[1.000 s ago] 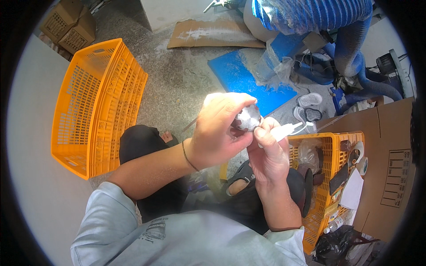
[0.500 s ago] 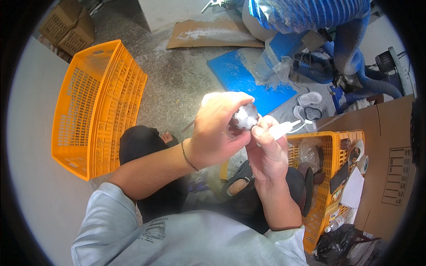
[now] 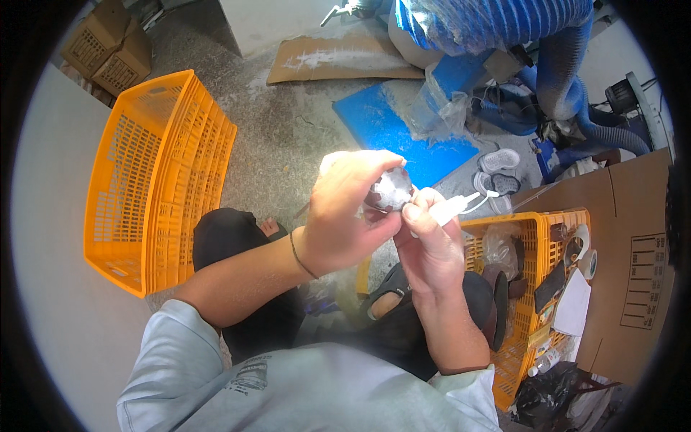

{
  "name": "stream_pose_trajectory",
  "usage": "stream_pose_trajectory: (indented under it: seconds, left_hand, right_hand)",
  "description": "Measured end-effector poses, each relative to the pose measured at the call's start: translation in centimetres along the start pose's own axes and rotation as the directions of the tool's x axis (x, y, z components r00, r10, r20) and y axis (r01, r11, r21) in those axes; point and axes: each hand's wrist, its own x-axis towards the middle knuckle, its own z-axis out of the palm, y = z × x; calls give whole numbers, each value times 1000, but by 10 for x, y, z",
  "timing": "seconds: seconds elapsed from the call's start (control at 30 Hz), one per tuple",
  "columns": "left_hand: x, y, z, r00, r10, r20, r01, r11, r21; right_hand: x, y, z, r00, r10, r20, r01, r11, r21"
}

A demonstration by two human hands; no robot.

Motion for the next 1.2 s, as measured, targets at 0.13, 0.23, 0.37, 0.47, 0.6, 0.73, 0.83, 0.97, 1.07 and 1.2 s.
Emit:
stream_pose_trajectory:
  seconds: [0.13, 0.23, 0.37, 0.47, 0.6, 0.73, 0.83, 0.97, 1.07, 1.2]
  left_hand:
    - [1, 0, -1, 1000, -5, 7, 5, 1000, 14]
    - [2, -1, -1, 1000, -4, -3, 4, 1000, 7]
    - [2, -2, -2, 1000, 19, -21, -19, 1000, 7]
    - [2, -2, -4, 999, 31, -20, -31, 999, 15]
    - [1, -2, -5, 1000, 20, 4, -20, 1000, -2]
    - [0, -3, 1, 999, 8, -38, -9, 1000, -27]
    - [-1, -4, 2, 998, 25, -51, -27, 999, -36]
    - [-1, -3, 0, 999, 25, -31, -26, 999, -28]
    - [-1, -3, 0, 999, 35, -28, -35, 999, -24]
    - [0, -5, 3, 994, 93, -59, -94, 995, -21]
  right_hand:
    - [0, 0, -5, 1000, -1, 6, 1, 1000, -29]
    - [1, 1, -5, 1000, -6, 12, 7, 999, -39]
    - [1, 0, -3, 1000, -10, 19, 10, 1000, -25]
    - [1, -1, 2, 999, -21, 32, 22, 1000, -5]
    - [-1, -3, 6, 999, -22, 39, 22, 1000, -1]
    - [-1, -4, 3, 1000, 14, -8, -14, 1000, 2]
    - [-2, -4, 1, 1000, 24, -3, -24, 1000, 7]
    - [-2, -4, 1, 1000, 14, 15, -13, 1000, -5]
    - [-2, -4, 2, 1000, -8, 22, 8, 1000, -23]
    - [-2, -5, 4, 1000, -18, 26, 19, 999, -46]
